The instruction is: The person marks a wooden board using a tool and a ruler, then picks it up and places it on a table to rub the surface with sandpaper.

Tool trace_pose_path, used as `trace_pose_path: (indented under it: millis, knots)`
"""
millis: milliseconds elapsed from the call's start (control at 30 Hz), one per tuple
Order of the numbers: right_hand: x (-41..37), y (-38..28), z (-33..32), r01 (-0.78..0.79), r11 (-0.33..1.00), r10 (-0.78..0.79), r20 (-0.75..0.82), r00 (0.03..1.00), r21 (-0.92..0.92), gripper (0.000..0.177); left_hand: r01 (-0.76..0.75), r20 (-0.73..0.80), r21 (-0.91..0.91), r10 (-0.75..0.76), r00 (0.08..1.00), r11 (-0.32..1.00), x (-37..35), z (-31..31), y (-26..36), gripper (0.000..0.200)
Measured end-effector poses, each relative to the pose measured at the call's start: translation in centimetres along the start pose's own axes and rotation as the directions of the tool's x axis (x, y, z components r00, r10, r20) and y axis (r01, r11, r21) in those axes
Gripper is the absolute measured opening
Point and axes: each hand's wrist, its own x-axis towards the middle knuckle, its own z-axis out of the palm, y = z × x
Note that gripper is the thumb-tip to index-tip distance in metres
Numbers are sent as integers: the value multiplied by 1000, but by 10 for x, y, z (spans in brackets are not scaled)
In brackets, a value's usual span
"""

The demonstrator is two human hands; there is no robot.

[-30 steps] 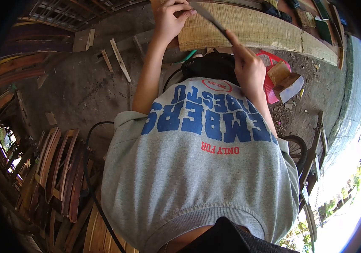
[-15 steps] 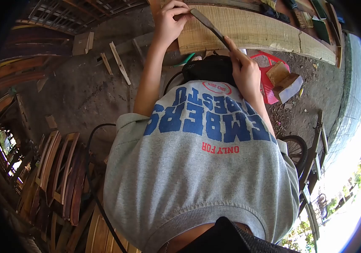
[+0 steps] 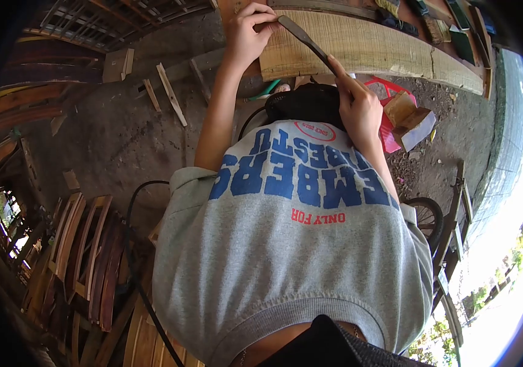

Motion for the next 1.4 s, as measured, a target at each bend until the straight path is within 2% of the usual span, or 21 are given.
trace_pose_path:
  millis: [33, 100, 133, 167, 200, 267, 333, 400, 467, 533, 600, 667, 700, 800, 900, 1067, 1400]
  knots:
    - [2, -7, -8, -58, 998, 59, 35, 998, -22, 48, -3, -8, 5, 3, 1000, 1000, 5, -2, 4, 9]
    - [-1, -8, -6, -63, 998, 63, 23, 998, -6, 47, 78, 33, -69, -76, 997, 995, 3, -2, 15, 8]
    - [3, -7, -3, -51, 999, 51, -10, 999, 7, 47, 74, 33, -70, -72, 997, 995, 2, -1, 10, 8]
    - [2, -4, 1, -74, 997, 74, 54, 996, 7, 47, 44, 19, -34, -44, 999, 998, -1, -1, 3, 8]
    - [1, -6, -3, -76, 997, 76, 48, 996, 6, 47, 8, 3, 2, -8, 1000, 1000, -1, 0, -3, 8]
    - [5, -10, -9, -106, 992, 112, 96, 989, -67, 47, -13, -11, -21, 13, 1000, 1000, 9, -1, 7, 9]
    - [-1, -9, -5, -122, 992, 125, 113, 986, -29, 47, -8, 6, -54, 8, 1000, 998, 0, -2, 11, 10]
    - [3, -4, -2, -118, 992, 113, 114, 987, 36, 47, -4, 3, -15, 5, 1000, 1000, 0, -1, 7, 7]
    - [8, -6, -6, -109, 994, 106, 115, 988, 16, 46, -11, -6, 11, 11, 1000, 1000, 7, -1, 7, 7]
    - [5, -4, -13, -186, 983, 185, 115, 976, 0, 46, 47, 12, -39, -47, 999, 998, 3, 0, 10, 9]
    - [8, 5, -14, -181, 983, 181, 63, 981, -9, 44, 44, 0, -79, -44, 999, 996, 5, 0, 7, 8]
    - [6, 17, -16, -297, 950, 305, 86, 948, -98, 42, 51, -6, -48, -52, 999, 998, 4, -2, 12, 8]
    - [3, 25, -12, -259, 965, 260, 34, 965, -31, 41, 50, -11, -47, -51, 999, 998, 4, -3, 12, 8]
    - [1, 26, -8, -262, 965, 262, 17, 965, 0, 42, 99, 13, -110, -98, 995, 989, 3, -1, 15, 9]
    - [0, 28, -6, -254, 967, 254, 9, 967, 18, 42, 105, 43, -40, -103, 994, 994, 4, -2, 18, 8]
    - [1, 27, -8, -242, 970, 242, 8, 970, 18, 41, 23, 38, -17, -22, 999, 1000, 5, 1, 14, 7]
    - [2, 26, -8, -250, 968, 250, 12, 968, -6, 40, 46, 32, -37, -44, 998, 998, 4, 2, 14, 6]
